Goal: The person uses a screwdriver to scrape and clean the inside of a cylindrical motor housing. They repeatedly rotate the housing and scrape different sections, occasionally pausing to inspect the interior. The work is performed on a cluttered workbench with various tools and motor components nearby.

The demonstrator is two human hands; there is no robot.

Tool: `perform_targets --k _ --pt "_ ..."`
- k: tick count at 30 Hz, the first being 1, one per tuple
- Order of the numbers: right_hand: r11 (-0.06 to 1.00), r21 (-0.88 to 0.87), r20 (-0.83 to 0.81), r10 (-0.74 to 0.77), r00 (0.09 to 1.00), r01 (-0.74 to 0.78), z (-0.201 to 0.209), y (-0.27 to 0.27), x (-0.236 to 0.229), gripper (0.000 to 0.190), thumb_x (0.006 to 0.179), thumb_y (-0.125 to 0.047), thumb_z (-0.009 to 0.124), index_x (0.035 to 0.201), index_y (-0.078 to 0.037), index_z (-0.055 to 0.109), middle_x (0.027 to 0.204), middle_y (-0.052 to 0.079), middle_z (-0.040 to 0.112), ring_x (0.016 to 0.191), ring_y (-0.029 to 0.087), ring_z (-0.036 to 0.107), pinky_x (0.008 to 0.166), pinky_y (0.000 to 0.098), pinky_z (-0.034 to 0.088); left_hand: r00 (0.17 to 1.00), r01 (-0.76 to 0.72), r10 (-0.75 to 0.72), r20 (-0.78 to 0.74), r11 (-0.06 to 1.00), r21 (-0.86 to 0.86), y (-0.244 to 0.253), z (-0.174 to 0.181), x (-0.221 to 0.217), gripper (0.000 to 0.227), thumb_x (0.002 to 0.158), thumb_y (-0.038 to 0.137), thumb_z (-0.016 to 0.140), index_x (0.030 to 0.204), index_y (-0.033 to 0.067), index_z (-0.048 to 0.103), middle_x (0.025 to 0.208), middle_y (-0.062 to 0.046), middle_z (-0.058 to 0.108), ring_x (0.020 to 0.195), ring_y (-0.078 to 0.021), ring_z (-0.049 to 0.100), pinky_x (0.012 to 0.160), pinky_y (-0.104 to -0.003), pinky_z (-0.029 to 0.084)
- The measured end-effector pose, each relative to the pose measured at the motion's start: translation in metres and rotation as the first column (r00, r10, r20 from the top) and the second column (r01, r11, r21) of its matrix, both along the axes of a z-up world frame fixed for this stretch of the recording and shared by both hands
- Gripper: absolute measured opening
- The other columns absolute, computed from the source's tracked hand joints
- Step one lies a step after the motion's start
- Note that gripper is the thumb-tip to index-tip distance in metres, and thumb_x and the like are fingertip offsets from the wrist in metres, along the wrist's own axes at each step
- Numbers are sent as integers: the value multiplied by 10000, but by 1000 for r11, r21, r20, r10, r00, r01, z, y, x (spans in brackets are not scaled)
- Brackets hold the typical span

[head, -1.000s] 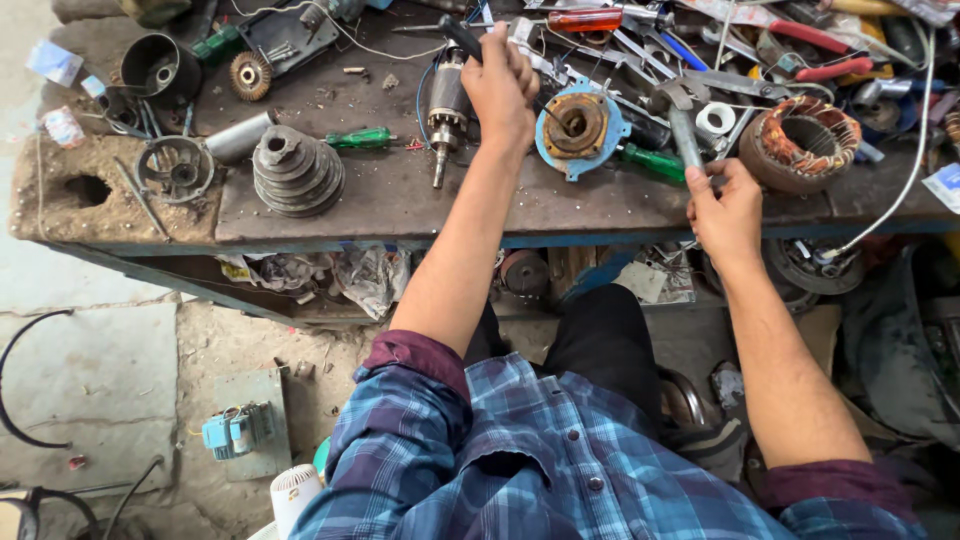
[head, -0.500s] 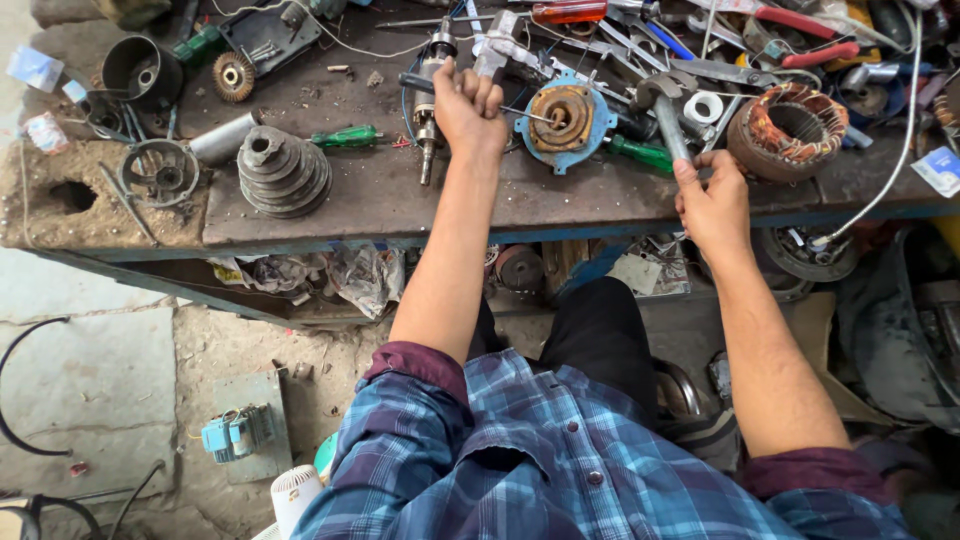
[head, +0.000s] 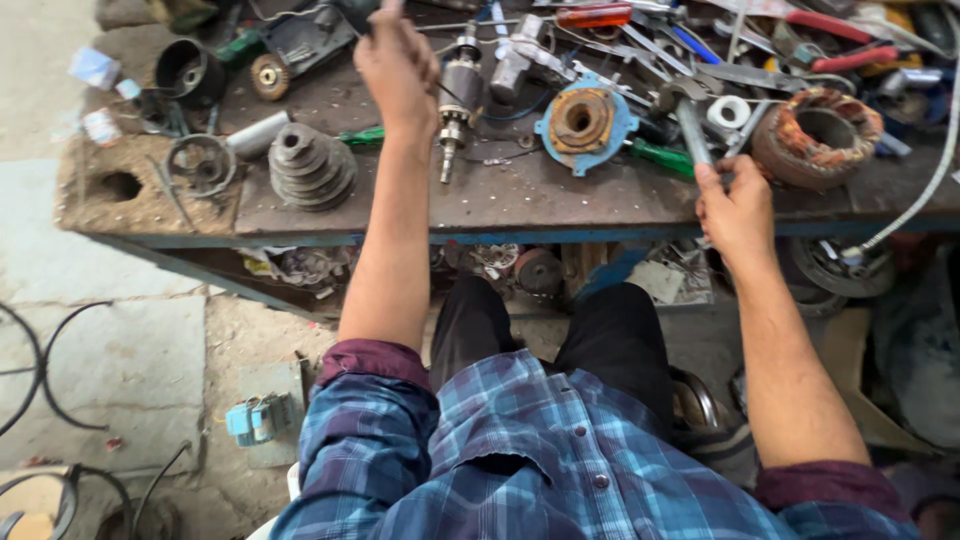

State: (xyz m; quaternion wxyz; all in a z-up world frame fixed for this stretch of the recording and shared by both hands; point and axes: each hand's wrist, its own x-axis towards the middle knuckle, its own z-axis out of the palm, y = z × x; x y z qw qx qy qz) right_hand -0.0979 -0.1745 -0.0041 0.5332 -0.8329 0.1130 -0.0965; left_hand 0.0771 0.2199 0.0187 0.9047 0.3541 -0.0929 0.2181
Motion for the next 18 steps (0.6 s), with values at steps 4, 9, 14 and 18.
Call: perform_targets --k 4,9,14,18 --pt "999 -41 -11 15 1000 -15 -3 -6 -1 305 1092 -296 659 1164 -25 540 657 23 566 457 78 472 386 260 350 993 -107 75 92 901 421 14 7 -14 353 1069 231 628 758 112 510 587 40 452 461 -83 399 431 -273 294" --pt "999 24 -15 35 999 -34 -3 -7 3 299 1107 -281 661 1143 -9 542 663 31 565 459 84 470 393 261 357 981 -194 186 63 964 183 60 30 -43 280 1043 207 606 793 104 534 580 59 414 444 -51 352 410 -268 269" --pt "993 -96 84 72 994 -64 1 -25 15 268 1095 -231 695 1074 14 589 696 44 591 533 107 513 455 294 356 820 -542 449 356 409 734 70 7 -102 399 1088 210 620 711 109 538 619 42 530 519 -79 462 467 -322 285" --pt "781 -621 346 198 917 66 4 -40 46 269 987 -192 793 1004 38 654 829 154 677 717 273 636 673 409 482 712 -633 351 608 -54 772 45 -15 -131 336 967 148 768 757 61 520 701 -98 536 619 -260 552 580 -404 444"
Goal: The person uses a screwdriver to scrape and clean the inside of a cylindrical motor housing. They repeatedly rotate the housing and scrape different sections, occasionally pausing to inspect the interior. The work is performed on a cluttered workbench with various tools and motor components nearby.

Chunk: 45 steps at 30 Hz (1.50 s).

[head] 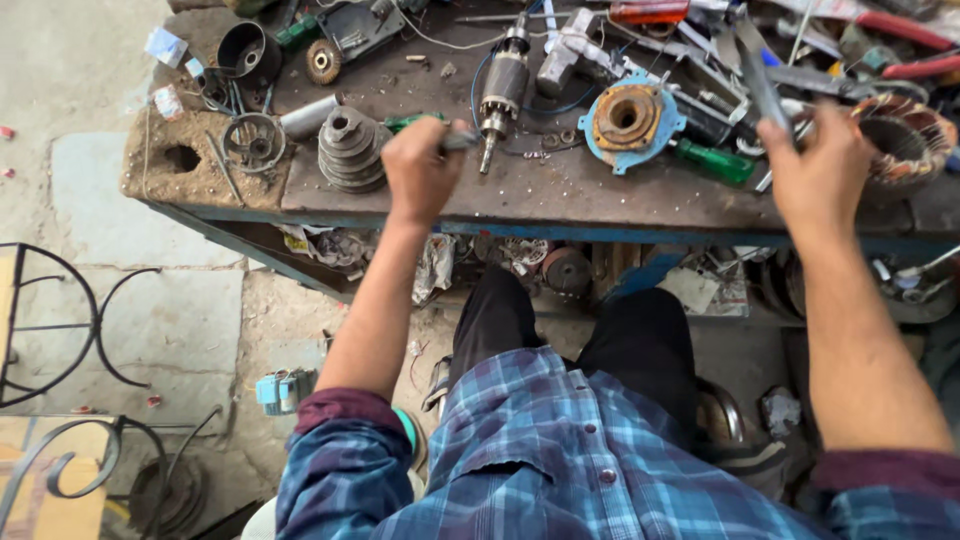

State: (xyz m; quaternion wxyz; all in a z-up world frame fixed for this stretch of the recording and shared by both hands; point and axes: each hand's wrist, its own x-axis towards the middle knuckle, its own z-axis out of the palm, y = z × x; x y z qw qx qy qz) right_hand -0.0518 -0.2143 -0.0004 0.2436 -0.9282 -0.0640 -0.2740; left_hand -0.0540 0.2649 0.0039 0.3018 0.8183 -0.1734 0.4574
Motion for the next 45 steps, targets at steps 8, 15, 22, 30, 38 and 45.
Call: perform_targets --k 8,15,22,30,38,45 --pt "940 -315 24 -133 991 134 -19 29 68 355 1003 -360 834 1064 -25 733 982 147 700 936 366 658 804 518 512 1000 -21 24 -12 981 194 -25 -15 7 290 951 133 753 775 74 530 744 -88 564 676 -287 595 591 -428 471" --pt "967 -175 35 196 980 -187 -14 113 42 909 842 -602 901 1387 41 562 1372 225 561 1259 411 585 1034 541 488 997 -2 20 -80 976 216 -25 -17 15 300 943 145 769 766 79 536 717 -83 546 651 -282 581 568 -422 458" --pt "975 -79 39 213 976 -210 -8 151 45 998 693 -421 1036 1443 -10 522 1502 187 513 1319 394 583 1090 501 498 995 -11 34 -98 974 227 -24 -14 17 333 938 146 776 741 84 515 699 -82 537 632 -278 573 553 -421 447" --pt "934 -211 253 338 906 -290 -18 142 30 1031 682 -504 1051 1424 -68 484 1533 151 437 1398 397 474 1187 514 495 991 9 26 -135 968 250 -24 -16 19 343 944 135 766 735 75 500 707 -86 533 638 -282 569 558 -423 438" --pt "894 -116 218 448 867 -433 -11 147 32 1025 680 -473 1086 1415 -67 499 1551 139 457 1396 388 484 1169 499 517 988 10 31 -150 965 262 -25 -17 21 381 947 127 778 718 69 480 688 -88 511 616 -281 546 543 -422 420" --pt "913 -37 157 407 900 -407 -13 148 37 1025 638 -434 1092 1397 -38 529 1531 142 498 1384 379 512 1150 496 514 987 10 34 -159 964 265 -25 -17 21 387 943 125 785 718 69 475 686 -87 508 616 -281 548 543 -422 419"
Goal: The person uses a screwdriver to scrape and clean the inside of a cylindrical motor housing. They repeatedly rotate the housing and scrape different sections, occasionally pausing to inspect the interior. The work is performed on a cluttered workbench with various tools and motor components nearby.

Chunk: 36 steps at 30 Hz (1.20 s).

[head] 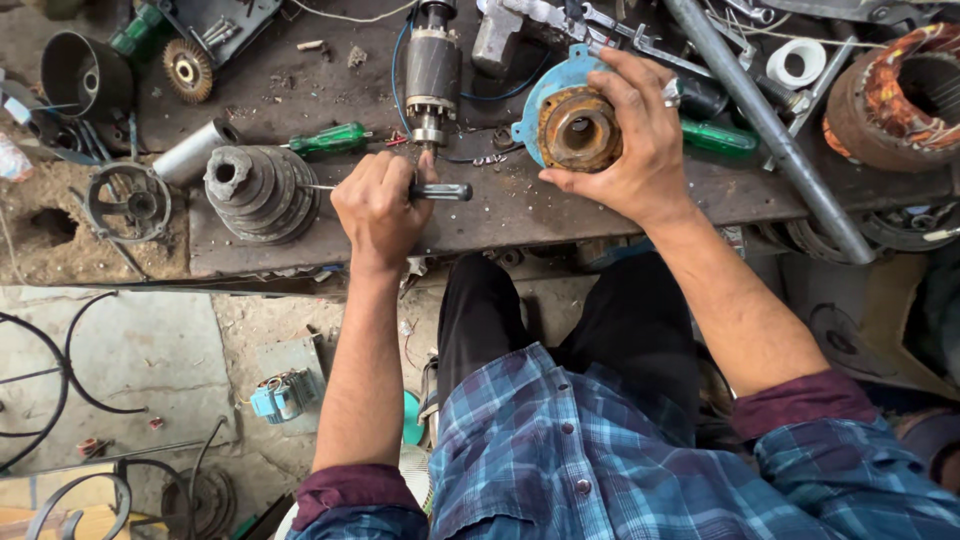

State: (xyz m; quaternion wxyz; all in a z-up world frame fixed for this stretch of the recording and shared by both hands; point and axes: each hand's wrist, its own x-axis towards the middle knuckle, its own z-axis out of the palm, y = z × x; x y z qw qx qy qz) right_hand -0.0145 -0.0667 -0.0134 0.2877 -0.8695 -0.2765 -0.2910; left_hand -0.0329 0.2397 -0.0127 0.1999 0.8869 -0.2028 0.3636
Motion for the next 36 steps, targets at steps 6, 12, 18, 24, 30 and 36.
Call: perform_targets --k 6,12,18,24,30,36 --pt "1000 3 -25 -17 1000 18 0 -1 0 1039 602 -398 1100 1401 -42 540 1532 138 509 1397 358 534 1179 522 493 1000 -9 9 4 1000 3 -2 2 0 383 934 131 788 715 71 480 684 -89 511 614 -285 552 541 -426 421" --pt "999 30 -55 -37 998 38 -5 1 1 1014 633 -361 1102 1410 -31 541 1510 171 552 1371 361 575 1157 478 515 1000 -5 5 19 1000 3 1 -2 -1 347 947 135 771 734 72 504 700 -87 526 626 -278 561 553 -417 437" --pt "994 40 -100 -96 990 100 -8 4 4 979 665 -359 1104 1388 -10 544 1473 173 571 1347 359 598 1153 469 518 1000 -5 5 5 1000 -6 2 0 -2 382 959 152 776 721 72 489 681 -77 513 603 -261 543 534 -408 423" --pt "993 4 -93 -115 989 115 -8 5 3 989 644 -342 1096 1399 -5 553 1450 180 573 1347 375 567 1133 493 484 1000 -4 4 8 1000 -2 1 0 -1 379 958 146 772 722 71 485 680 -81 506 606 -265 541 538 -410 424" --pt "996 -9 -93 -88 992 88 -5 8 4 1015 628 -354 1093 1386 7 523 1430 178 549 1373 366 543 1136 490 494 1000 -2 2 12 1000 -2 0 2 -2 366 968 146 764 738 75 488 702 -75 519 625 -264 551 556 -413 434" --pt "988 -81 -31 -133 991 130 -4 9 4 1038 612 -373 1097 1370 31 513 1386 203 579 1299 396 565 1069 486 506 1000 -8 8 13 1000 2 -1 0 -1 367 955 161 775 729 81 496 689 -75 521 620 -262 561 550 -411 440"
